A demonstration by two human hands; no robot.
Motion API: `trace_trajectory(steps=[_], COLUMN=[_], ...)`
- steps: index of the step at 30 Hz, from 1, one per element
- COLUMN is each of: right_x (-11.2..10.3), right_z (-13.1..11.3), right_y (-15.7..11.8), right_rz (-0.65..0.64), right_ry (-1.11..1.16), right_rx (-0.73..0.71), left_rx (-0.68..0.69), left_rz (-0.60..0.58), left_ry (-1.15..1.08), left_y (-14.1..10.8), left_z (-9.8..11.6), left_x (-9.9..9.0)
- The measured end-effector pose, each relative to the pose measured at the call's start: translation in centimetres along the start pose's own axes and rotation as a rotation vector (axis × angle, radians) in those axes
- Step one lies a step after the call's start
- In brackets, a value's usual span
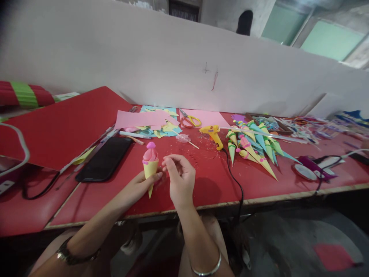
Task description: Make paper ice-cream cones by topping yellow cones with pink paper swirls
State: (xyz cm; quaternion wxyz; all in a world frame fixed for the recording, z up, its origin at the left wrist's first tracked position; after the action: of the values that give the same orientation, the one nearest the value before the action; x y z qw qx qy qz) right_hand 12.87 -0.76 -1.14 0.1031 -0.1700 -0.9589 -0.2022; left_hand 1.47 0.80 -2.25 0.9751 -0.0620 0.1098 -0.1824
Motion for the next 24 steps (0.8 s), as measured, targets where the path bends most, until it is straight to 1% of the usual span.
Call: trace_trajectory(steps=[4,8,9,11,13,15,19,24], right_x=[0.28,0.41,0.38,0.29,0.23,0.23,0.3,0.32], right_z=[-0.05,-0.22,-0.27,-0.38,-0.49,-0.57,-0.56,-0.23], right_y=[-0.08,-0.22,-0.23,-0.2,-0.12,-0.05,-0.01,-0.05], right_rz=[-0.022,-0.048,-0.053,-0.067,-0.099,-0.134,-0.168,-0.164], right_ry=[0.067,0.048,0.026,-0.037,-0.109,-0.168,-0.227,-0.233], right_rx=[0.045,0.053,0.026,-0.073,-0.189,-0.259,-0.283,-0.26], left_rx=[-0.003,0.004,0.005,0.003,0.004,0.014,0.036,-0.001], left_rz=[0.012,0.031,0.027,0.014,0.0,-0.007,0.004,0.0], left_ry=[0.005,0.007,0.01,0.01,-0.004,-0.021,0.001,0.024], left_y=[0.08,0.15,0.15,0.12,0.03,-0.07,-0.2,-0.24], left_z=[-0.02,0.03,0.03,0.06,0.15,0.27,0.38,0.31], left_x=[0.05,0.18,0.22,0.3,0.37,0.42,0.45,0.43])
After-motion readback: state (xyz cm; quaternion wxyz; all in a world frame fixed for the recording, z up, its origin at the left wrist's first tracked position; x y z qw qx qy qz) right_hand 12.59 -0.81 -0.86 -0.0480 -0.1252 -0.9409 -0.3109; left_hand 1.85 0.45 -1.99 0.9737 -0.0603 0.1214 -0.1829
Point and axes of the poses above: each hand's wrist, its own y-axis towards the middle knuckle, its own x-axis out of the palm, z = x × y, the point moved 1 cm from there along y, towards the middle knuckle, and after that the axes turned 3 degrees about -x, right-handed, at the moved point
